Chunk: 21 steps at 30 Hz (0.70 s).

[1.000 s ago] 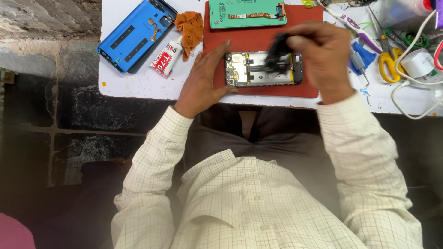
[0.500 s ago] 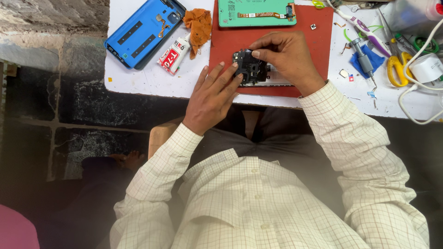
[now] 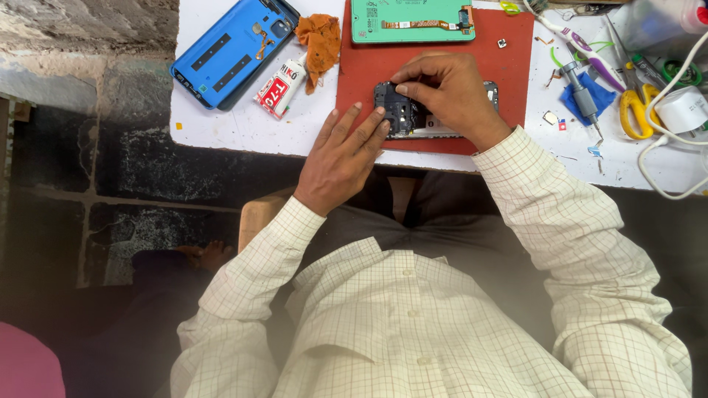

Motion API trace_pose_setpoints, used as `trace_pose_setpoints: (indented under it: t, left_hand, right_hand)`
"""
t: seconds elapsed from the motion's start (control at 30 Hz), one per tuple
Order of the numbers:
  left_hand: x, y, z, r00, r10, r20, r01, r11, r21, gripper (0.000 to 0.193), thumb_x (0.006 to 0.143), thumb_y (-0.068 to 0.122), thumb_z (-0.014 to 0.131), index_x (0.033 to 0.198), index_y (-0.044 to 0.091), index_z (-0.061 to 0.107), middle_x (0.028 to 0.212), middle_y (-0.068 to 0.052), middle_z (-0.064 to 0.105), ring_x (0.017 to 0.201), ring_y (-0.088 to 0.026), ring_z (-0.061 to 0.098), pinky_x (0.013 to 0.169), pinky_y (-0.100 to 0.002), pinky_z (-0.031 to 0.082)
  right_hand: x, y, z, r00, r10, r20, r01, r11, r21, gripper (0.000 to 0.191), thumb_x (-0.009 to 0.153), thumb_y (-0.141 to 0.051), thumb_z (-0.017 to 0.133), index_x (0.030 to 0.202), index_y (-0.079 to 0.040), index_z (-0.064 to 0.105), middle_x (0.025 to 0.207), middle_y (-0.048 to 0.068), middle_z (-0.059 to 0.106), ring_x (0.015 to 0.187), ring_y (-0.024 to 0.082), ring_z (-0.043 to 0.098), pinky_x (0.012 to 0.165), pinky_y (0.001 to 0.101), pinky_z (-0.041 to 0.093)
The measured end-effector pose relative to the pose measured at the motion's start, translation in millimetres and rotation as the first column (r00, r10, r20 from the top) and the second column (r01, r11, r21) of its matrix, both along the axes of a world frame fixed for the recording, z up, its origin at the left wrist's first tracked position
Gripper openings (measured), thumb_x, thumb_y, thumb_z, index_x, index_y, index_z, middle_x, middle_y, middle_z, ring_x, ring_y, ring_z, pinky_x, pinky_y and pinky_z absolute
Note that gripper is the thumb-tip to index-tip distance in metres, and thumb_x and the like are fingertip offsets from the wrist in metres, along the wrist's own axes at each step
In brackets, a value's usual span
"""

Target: The person repairs a smartphone at a workbench, using a screwdriver to unscrew and tighten screws on the phone's exposed internals. They handle a small camera module component, wipe parts with a blue cloth, and reposition the phone body while working on the red mat.

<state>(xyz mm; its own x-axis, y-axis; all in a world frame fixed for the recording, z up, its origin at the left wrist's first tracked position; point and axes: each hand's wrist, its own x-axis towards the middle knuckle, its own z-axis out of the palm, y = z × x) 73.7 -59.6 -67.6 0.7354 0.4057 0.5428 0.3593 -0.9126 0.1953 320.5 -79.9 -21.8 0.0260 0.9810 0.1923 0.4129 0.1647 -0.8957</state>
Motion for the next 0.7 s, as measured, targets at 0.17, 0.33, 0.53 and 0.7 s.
trace_pose_setpoints:
  t: [0.17, 0.33, 0.53, 0.7]
  left_hand:
    - [-1.9, 1.8, -0.1, 1.000, -0.009, -0.025, 0.010, 1.000, 0.017, 0.040, 0.102, 0.019, 0.067, 0.141, 0.010, 0.065, 0.155, -0.004, 0.053, 0.144, -0.031, 0.047, 0.121, -0.051, 0.034]
    - [-2.4, 5.4, 0.9, 0.999, -0.042, -0.024, 0.043, 0.999, 0.011, 0.041, 0.101, 0.018, 0.068, 0.140, 0.009, 0.065, 0.153, -0.005, 0.056, 0.142, -0.030, 0.049, 0.120, -0.050, 0.037]
    - [0.6, 9.7, 5.5, 0.995, -0.096, -0.009, 0.095, 0.995, -0.025, 0.040, 0.100, 0.018, 0.069, 0.138, 0.006, 0.065, 0.148, -0.009, 0.059, 0.139, -0.032, 0.052, 0.118, -0.051, 0.040]
    - [-0.5, 11.1, 14.9, 0.993, -0.121, 0.009, 0.121, 0.986, -0.117, 0.041, 0.098, 0.018, 0.069, 0.137, 0.007, 0.066, 0.145, -0.007, 0.063, 0.128, -0.034, 0.056, 0.117, -0.052, 0.041]
  right_hand:
    - [3.9, -6.2, 13.4, 0.955, 0.151, 0.254, -0.174, 0.982, 0.070, 0.042, 0.080, -0.003, 0.085, 0.120, -0.004, 0.073, 0.118, 0.008, 0.071, 0.112, 0.022, 0.067, 0.090, 0.0326, 0.059]
    - [5.1, -9.7, 21.4, 0.871, 0.139, 0.471, -0.202, 0.976, 0.086, 0.049, 0.078, -0.011, 0.089, 0.124, -0.006, 0.073, 0.123, 0.009, 0.070, 0.115, 0.027, 0.066, 0.094, 0.0387, 0.054]
    - [1.3, -17.1, 26.3, 0.855, 0.129, 0.502, -0.187, 0.980, 0.068, 0.045, 0.082, -0.013, 0.085, 0.124, -0.006, 0.072, 0.132, 0.010, 0.067, 0.123, 0.028, 0.063, 0.102, 0.0410, 0.052]
    - [-0.5, -16.8, 32.7, 0.838, 0.154, 0.523, -0.183, 0.983, 0.004, 0.044, 0.084, -0.015, 0.082, 0.126, -0.007, 0.072, 0.136, 0.010, 0.064, 0.126, 0.029, 0.060, 0.104, 0.0406, 0.050]
